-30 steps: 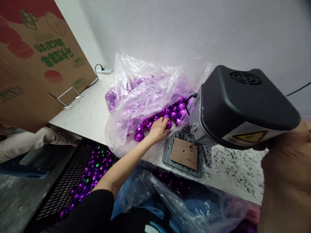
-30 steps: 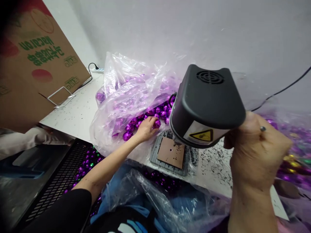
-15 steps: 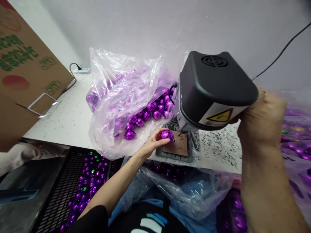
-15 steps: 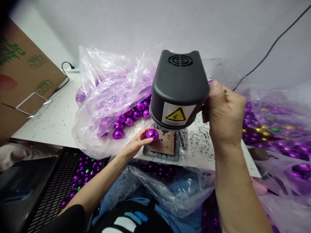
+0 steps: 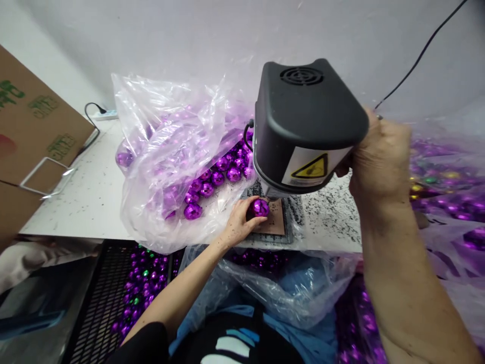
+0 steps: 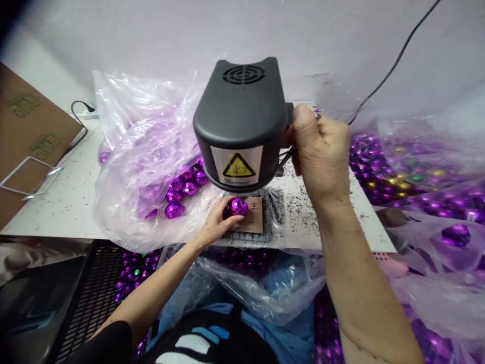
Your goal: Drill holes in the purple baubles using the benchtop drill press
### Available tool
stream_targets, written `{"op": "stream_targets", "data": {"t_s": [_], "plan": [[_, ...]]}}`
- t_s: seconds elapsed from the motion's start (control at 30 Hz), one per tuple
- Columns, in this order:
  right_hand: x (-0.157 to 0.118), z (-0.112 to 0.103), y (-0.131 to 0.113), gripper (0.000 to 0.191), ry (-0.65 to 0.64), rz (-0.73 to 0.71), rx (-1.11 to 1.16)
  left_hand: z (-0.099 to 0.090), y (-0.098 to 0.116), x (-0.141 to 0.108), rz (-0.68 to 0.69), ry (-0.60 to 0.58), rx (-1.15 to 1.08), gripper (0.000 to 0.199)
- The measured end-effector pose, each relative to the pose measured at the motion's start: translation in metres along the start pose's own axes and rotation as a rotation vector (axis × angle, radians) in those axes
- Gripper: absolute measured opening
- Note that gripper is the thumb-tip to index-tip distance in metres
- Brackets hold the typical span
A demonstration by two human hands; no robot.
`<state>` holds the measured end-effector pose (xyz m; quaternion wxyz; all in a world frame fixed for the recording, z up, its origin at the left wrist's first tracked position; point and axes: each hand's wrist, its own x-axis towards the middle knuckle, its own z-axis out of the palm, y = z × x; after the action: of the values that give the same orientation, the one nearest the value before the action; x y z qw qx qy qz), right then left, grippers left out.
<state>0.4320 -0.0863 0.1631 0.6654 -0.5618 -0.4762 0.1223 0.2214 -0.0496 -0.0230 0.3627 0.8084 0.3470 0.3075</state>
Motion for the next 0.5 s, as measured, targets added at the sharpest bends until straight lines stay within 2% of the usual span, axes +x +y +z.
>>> {"op": "stream_targets", "data": {"t_s": [0.27, 0.5], "plan": [[-0.001, 0.002, -0.001, 0.048, 0.023, -0.015, -0.011, 0.018, -0.009, -0.001, 0.065, 0.058, -0.011, 0.054], [-0.002, 0.003, -0.003, 0.045, 0.046, -0.006, -0.007, 0.021, -0.007, 0.002, 0.165, 0.097, 0.175, 0.053]]}}
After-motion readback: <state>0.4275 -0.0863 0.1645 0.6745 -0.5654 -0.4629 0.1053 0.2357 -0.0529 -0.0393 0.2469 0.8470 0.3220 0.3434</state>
